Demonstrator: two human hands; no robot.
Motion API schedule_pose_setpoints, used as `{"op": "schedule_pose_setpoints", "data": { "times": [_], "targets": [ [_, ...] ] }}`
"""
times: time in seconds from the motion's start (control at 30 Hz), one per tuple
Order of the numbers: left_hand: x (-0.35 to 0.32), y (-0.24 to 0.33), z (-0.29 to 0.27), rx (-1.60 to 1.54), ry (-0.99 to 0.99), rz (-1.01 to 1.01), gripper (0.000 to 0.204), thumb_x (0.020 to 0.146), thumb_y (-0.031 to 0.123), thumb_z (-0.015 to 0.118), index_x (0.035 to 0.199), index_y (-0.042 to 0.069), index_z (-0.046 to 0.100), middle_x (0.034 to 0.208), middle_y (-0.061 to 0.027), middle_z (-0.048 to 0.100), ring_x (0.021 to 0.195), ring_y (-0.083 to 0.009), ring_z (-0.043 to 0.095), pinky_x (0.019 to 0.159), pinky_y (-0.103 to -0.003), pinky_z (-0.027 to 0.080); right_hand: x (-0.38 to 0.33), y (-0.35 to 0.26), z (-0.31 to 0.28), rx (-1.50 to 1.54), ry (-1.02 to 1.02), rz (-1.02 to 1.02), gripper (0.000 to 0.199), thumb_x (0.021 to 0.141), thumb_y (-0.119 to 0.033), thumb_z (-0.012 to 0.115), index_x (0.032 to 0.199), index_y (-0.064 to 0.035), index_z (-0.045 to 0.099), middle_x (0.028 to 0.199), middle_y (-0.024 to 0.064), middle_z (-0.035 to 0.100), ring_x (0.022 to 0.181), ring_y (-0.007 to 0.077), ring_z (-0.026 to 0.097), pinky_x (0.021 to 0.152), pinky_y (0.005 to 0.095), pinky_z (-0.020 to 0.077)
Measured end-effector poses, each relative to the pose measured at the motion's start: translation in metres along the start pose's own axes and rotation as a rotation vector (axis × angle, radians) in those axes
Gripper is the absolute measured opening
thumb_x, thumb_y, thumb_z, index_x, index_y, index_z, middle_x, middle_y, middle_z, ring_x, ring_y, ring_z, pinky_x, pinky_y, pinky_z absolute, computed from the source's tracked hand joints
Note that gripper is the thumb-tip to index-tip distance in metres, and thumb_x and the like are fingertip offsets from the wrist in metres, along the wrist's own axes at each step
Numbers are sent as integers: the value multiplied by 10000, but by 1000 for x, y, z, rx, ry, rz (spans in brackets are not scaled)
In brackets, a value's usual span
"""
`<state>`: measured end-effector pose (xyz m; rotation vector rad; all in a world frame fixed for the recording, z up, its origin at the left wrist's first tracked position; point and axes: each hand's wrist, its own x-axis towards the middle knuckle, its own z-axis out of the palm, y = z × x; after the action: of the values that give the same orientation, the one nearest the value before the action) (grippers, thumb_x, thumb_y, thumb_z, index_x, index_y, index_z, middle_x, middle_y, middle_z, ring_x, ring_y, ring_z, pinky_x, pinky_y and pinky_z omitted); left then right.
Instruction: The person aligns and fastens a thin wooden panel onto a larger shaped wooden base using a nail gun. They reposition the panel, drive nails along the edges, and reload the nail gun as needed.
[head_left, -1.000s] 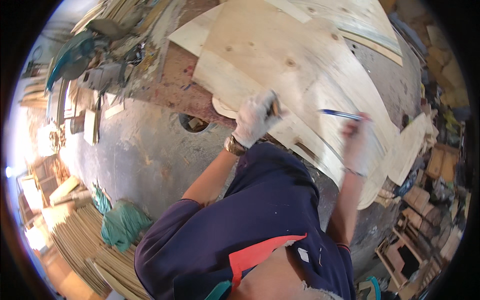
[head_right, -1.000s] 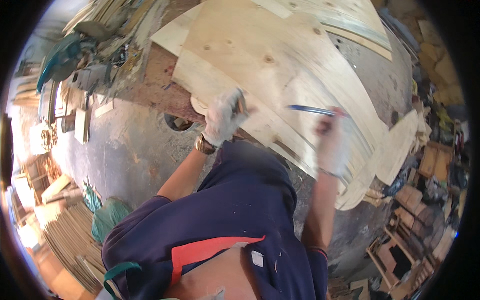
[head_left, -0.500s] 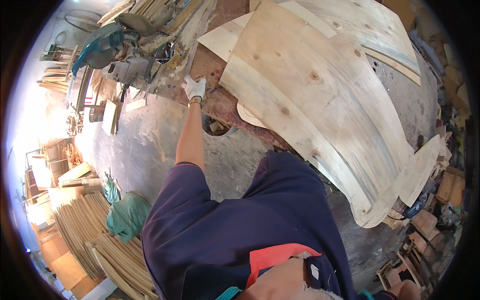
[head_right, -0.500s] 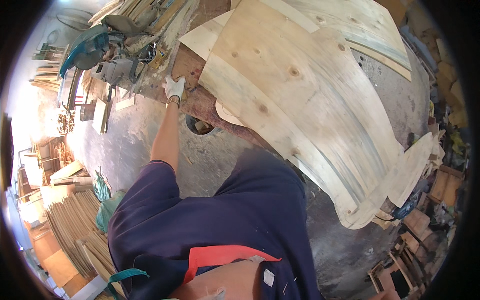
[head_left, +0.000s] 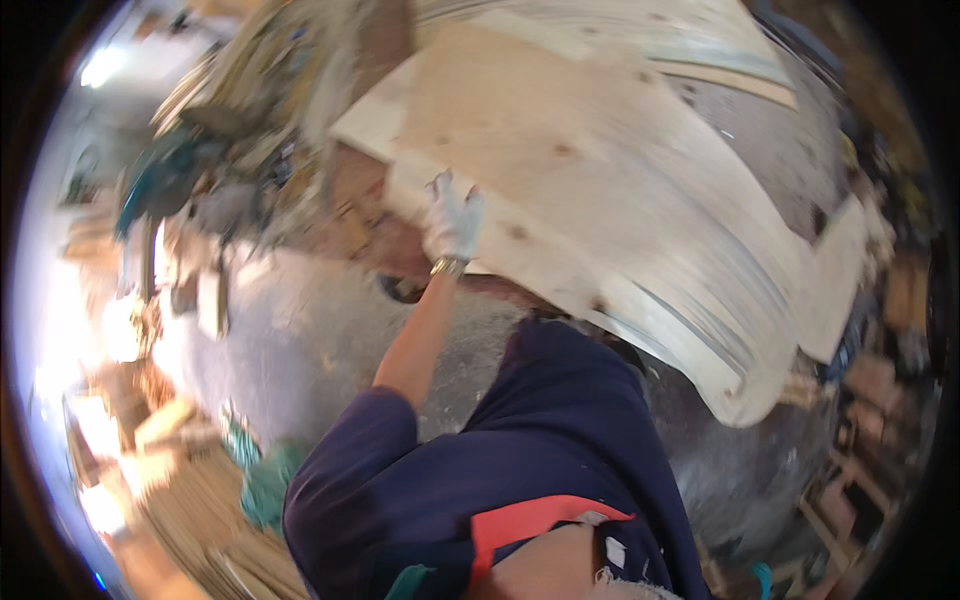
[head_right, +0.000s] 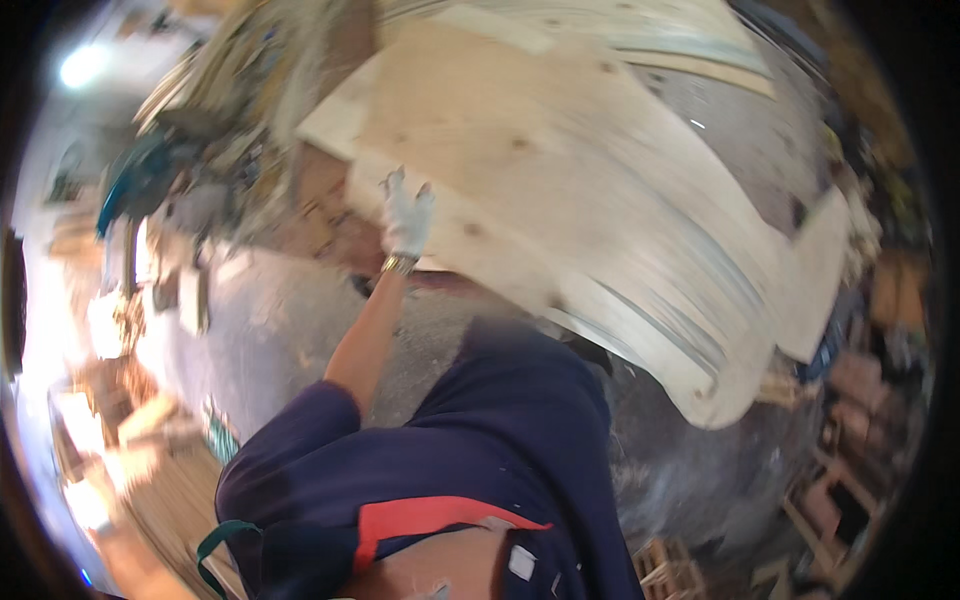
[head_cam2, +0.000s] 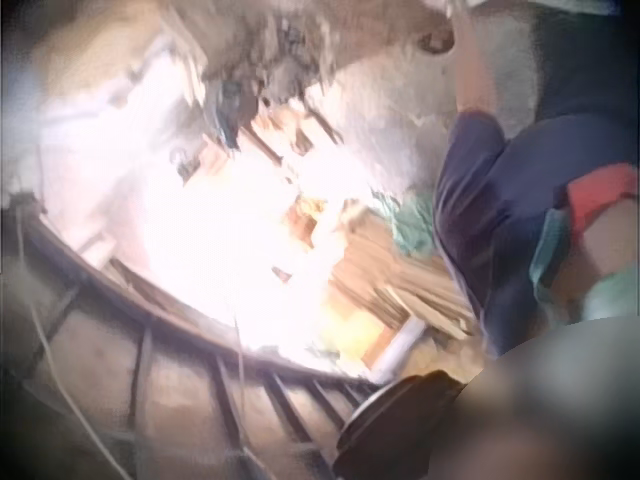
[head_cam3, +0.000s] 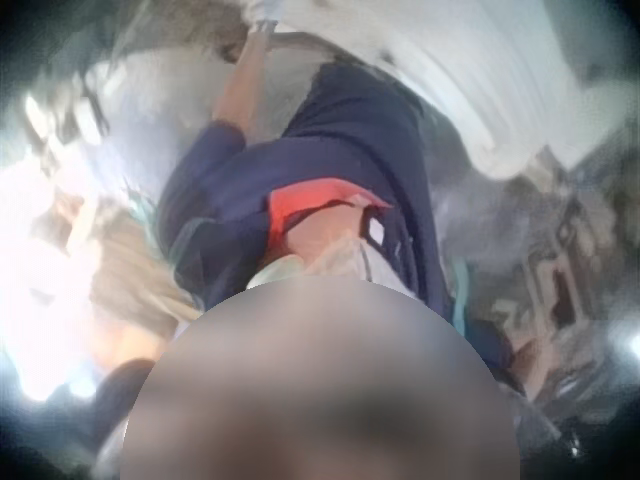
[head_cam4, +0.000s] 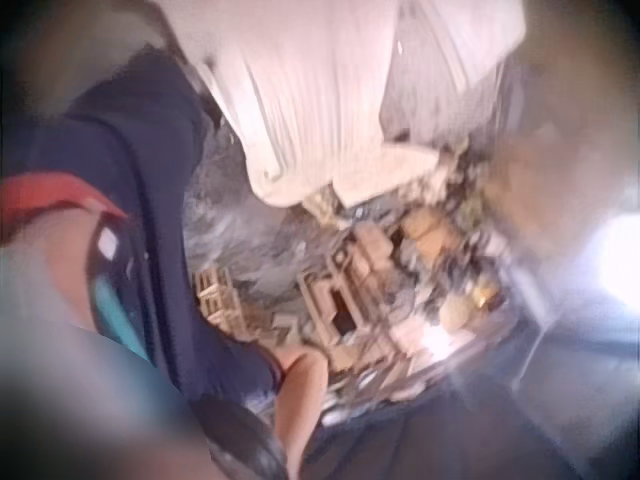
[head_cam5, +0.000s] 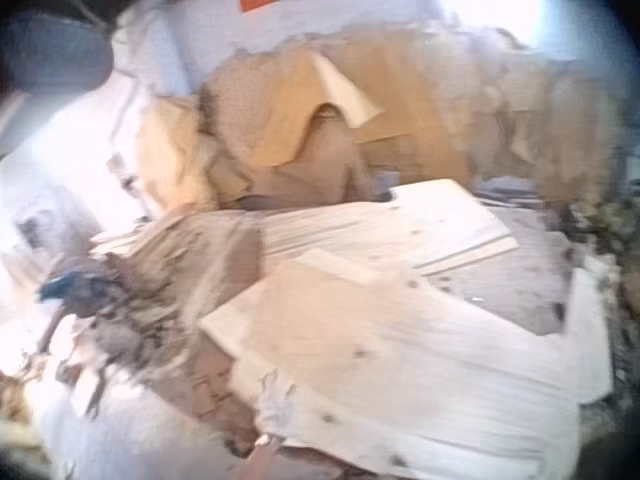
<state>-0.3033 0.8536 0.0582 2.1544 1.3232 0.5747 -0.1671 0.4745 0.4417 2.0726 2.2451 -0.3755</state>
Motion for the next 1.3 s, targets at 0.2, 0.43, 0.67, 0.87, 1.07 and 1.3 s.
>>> {"op": "schedule_pose_setpoints", "data": {
  "times": [0.2, 0.43, 0.67, 0.87, 1.07, 1.3],
  "targets": [
    [-136, 84, 56, -438, -730, 58, 239, 999, 164, 657, 1132, -34, 645, 864, -40, 617, 779, -85, 551, 711, -257, 490, -86, 13, -40, -80, 191, 43, 248, 1036, -202, 518, 1158, -37, 657, 962, 59, 693, 796, 151, 677, 705, 291, 549],
    [-240, 137, 81, -391, -1458, -69, 334, 1033, 303, 606, 1011, -24, 673, 878, -36, 651, 789, -80, 550, 709, -257, 463, -278, 122, -19, -132, 869, 845, 261, 1035, -207, 520, 1162, -34, 669, 965, 63, 716, 790, 155, 696, 704, 297, 562],
    [-336, 146, 112, -549, -1272, -798, 457, 1050, 361, 583, 1329, 2, 535, 1234, -163, 613, 993, -246, 653, 863, -356, 549, -413, 332, 303, 187, 605, 1395, 494, 963, -494, 601, 979, -6, 680, 937, 197, 714, 870, 410, 660, 804, 450, 520],
    [-377, 149, 136, -991, -999, -1224, 529, 1053, 375, 570, 1396, 19, 383, 1459, -274, 472, 1236, -414, 585, 969, -513, 562, -449, 395, 457, 293, 226, 1642, 744, 882, -604, 600, 1317, 0, 604, 1196, 292, 689, 1135, 442, 661, 981, 497, 509],
    [-388, 167, 132, -1075, -819, -1236, 538, 1061, 389, 542, 1420, 11, 407, 1484, -259, 471, 1324, -427, 538, 1023, -522, 538, -453, 431, 476, 400, 311, 1648, 821, 839, -638, 635, 1325, 24, 632, 1242, 271, 688, 1191, 387, 657, 986, 440, 515],
    [-382, 166, 128, -1132, -842, -1180, 620, 1082, 409, 482, 1497, -36, 363, 1492, -232, 488, 1342, -388, 540, 1018, -516, 545, -466, 420, 449, 866, 896, 1565, 646, 764, -564, 823, 998, 35, 776, 946, 194, 764, 862, 293, 732, 781, 373, 547]
  ]
}}
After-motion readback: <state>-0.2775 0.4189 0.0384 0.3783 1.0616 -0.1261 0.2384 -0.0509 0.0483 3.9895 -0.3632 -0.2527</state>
